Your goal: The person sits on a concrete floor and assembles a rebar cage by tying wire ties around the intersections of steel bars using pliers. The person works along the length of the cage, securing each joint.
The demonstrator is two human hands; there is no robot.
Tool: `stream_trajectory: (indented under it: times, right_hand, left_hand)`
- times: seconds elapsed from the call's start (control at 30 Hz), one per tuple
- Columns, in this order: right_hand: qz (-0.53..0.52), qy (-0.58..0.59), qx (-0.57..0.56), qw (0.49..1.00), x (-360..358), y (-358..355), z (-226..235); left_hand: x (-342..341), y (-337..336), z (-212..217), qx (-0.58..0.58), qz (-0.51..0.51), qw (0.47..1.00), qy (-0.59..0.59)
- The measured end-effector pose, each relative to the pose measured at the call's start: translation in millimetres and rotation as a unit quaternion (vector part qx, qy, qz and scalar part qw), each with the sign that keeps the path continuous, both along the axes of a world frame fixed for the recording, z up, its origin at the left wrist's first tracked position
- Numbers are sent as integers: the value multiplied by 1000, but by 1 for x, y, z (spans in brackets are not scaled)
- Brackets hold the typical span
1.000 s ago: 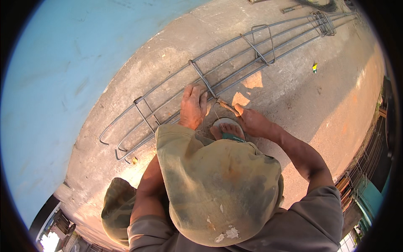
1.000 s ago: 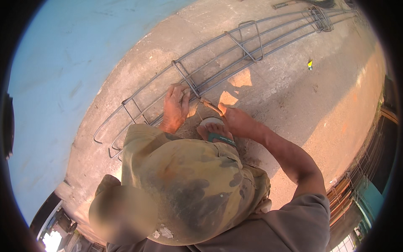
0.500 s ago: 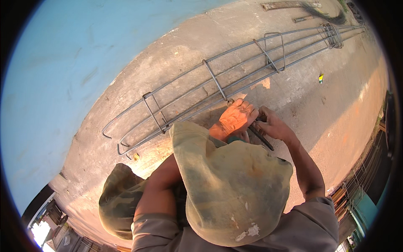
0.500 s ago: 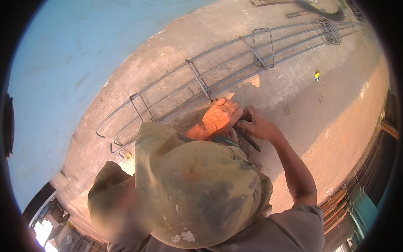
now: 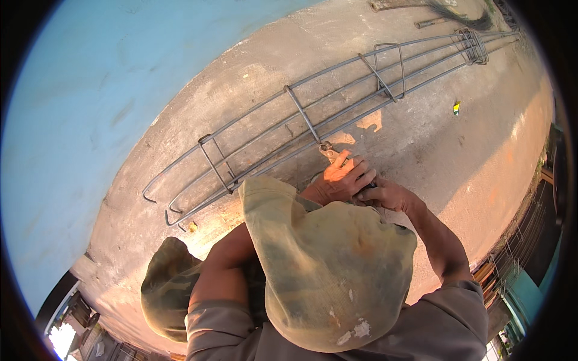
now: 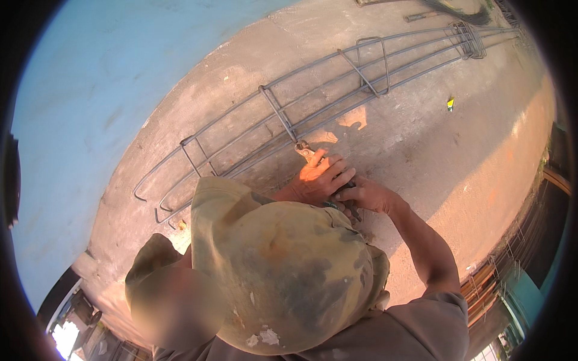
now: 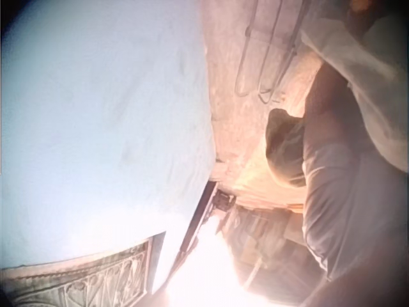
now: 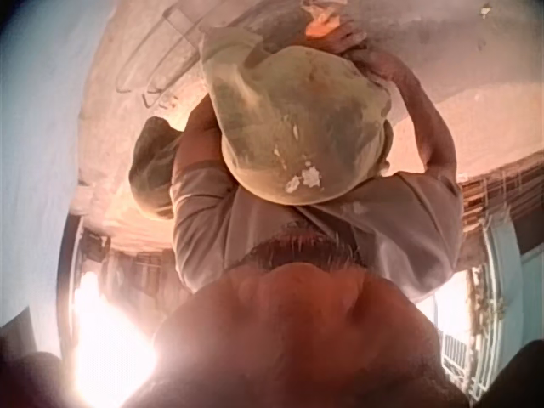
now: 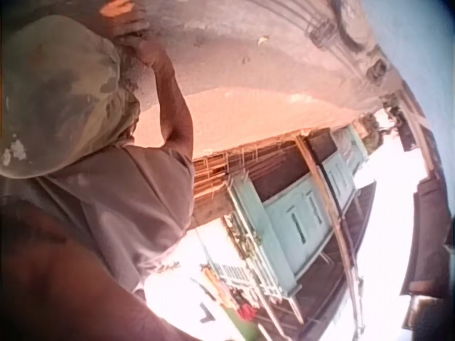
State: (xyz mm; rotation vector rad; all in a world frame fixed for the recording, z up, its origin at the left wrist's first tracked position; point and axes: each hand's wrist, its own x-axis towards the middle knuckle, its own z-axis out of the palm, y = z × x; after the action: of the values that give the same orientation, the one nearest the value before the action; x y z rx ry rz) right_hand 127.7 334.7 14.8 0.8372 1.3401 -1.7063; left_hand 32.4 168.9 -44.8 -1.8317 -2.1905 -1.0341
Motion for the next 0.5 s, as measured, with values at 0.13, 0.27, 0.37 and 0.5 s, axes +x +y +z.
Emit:
stream_trajectory:
  times: [0.13, 0.27, 0.37, 0.5]
  right_hand:
    - [216, 4, 83, 973, -7, 26, 22]
    - [472, 151, 511, 702, -2, 66, 75]
    - [295, 326, 606, 663, -13, 45, 108]
    - [340, 277, 609, 661, 4, -9, 39]
  left_hand:
    - [-16, 12, 28, -211, -104, 967, -102]
    - [-18, 26, 15, -280, -80, 950, -112]
    - [-19, 41, 17, -356, -60, 916, -176]
    - [-35, 52, 38, -426, -104, 867, -238]
